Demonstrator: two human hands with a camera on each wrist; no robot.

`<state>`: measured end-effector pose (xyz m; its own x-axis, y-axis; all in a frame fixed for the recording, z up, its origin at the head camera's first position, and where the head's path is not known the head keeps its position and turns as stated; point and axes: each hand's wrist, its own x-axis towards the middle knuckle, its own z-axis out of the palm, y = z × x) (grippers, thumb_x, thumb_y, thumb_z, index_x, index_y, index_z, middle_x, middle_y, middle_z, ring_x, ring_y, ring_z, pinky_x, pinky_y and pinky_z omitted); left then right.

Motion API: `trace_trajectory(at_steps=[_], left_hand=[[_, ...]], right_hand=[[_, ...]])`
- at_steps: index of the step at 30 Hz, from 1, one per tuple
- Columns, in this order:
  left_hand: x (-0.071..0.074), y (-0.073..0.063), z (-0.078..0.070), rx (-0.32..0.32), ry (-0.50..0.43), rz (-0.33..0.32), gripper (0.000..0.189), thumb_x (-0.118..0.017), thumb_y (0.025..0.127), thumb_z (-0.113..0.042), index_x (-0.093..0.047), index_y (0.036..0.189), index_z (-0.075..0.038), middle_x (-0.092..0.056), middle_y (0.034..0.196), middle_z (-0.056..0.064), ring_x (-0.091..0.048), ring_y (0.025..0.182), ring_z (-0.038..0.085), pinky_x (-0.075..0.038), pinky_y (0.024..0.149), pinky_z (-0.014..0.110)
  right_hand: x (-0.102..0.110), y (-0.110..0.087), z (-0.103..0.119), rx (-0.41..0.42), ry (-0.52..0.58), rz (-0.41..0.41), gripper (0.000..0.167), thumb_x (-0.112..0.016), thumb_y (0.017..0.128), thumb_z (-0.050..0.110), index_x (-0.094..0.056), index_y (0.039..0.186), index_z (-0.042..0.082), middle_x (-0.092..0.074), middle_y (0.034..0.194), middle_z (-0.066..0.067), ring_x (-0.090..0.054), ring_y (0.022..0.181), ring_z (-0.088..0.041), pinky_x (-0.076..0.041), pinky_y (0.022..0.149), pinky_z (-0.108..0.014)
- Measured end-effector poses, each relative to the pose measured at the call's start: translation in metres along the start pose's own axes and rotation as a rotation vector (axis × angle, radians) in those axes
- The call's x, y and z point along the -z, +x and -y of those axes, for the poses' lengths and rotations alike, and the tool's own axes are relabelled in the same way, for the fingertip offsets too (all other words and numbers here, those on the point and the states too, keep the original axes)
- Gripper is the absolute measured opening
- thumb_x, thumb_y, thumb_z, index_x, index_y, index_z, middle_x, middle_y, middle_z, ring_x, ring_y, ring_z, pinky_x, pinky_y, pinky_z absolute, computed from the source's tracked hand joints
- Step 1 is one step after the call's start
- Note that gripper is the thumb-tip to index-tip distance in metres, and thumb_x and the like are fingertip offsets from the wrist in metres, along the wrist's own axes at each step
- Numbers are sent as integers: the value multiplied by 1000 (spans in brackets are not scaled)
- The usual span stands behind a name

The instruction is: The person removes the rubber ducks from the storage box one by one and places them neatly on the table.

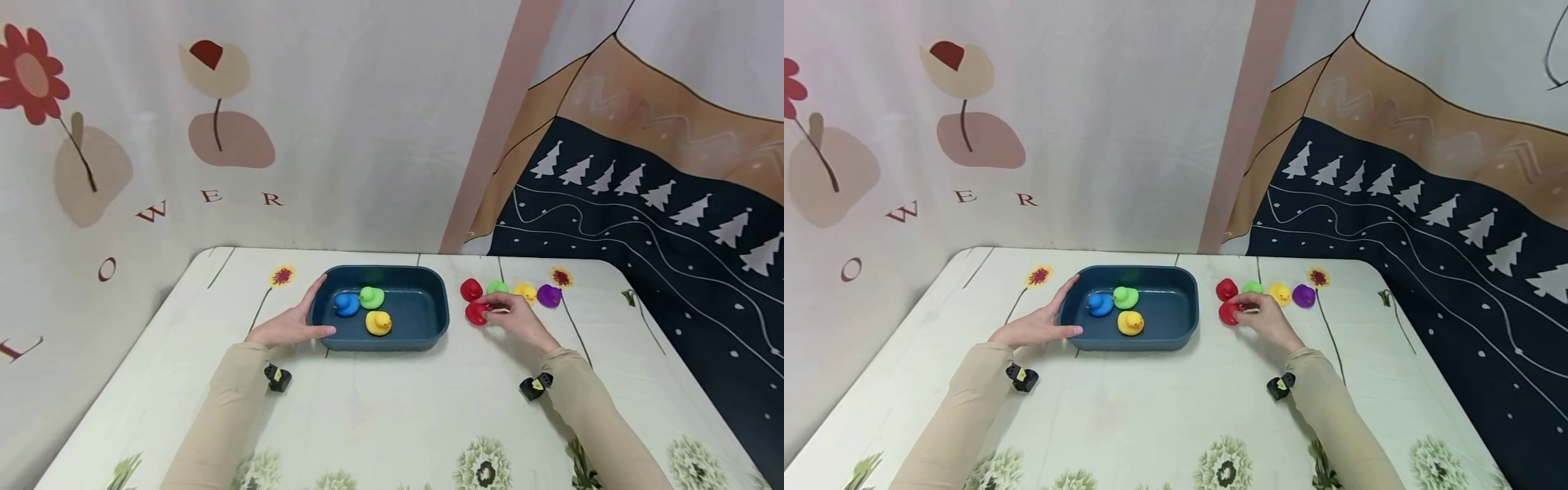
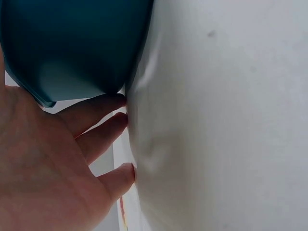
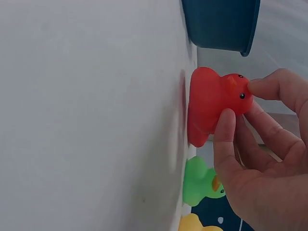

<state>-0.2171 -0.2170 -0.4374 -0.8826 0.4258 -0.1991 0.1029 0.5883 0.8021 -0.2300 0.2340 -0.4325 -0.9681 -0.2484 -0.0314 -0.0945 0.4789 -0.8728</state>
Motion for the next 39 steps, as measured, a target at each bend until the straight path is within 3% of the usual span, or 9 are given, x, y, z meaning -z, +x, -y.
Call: trace_trajectory(at_steps=[8,14,25,31,39], left_hand=[[0,0,-1,15,18,2,105,-69,89,-39,14,154,-30,0,157,26,-23,133,57,-25,100,71],[1,0,-1,8,9,1,106,-70,89,-37,14,154,-29,4,158,23,-21,134,56,-24,100,71],[0,1,2,6,19,-1,105,-69,89,-38,14,154,-30,2,158,24,-21,134,56,-24,100,71],[0,2,2,16,23,-1,105,-68,89,-39,14,153,-30,1,158,25,-21,134,56,-23,100,71],[0,1,2,22,26,0,104,-68,90,-39,14,153,-29,1,158,26,-20,134,56,-23,101,71]], right_hand=[[-1,5,-11,-59,-6,10,30,-64,92,6,-63,120,-4,-60,119,-19,-53,106,-32,-48,83,-27],[-2,7,-10,-84,1,16,30,-63,92,7,-63,121,-2,-59,120,-18,-52,108,-32,-47,86,-33],[-1,5,-9,-31,6,14,34,-64,93,9,-60,124,-2,-56,124,-20,-53,107,-33,-46,87,-34],[2,1,2,13,12,-34,33,-63,93,10,-61,124,-2,-56,126,-19,-53,110,-33,-45,90,-34],[1,0,12,46,30,-79,28,-63,94,11,-63,120,0,-59,123,-17,-53,110,-28,-45,87,-19]])
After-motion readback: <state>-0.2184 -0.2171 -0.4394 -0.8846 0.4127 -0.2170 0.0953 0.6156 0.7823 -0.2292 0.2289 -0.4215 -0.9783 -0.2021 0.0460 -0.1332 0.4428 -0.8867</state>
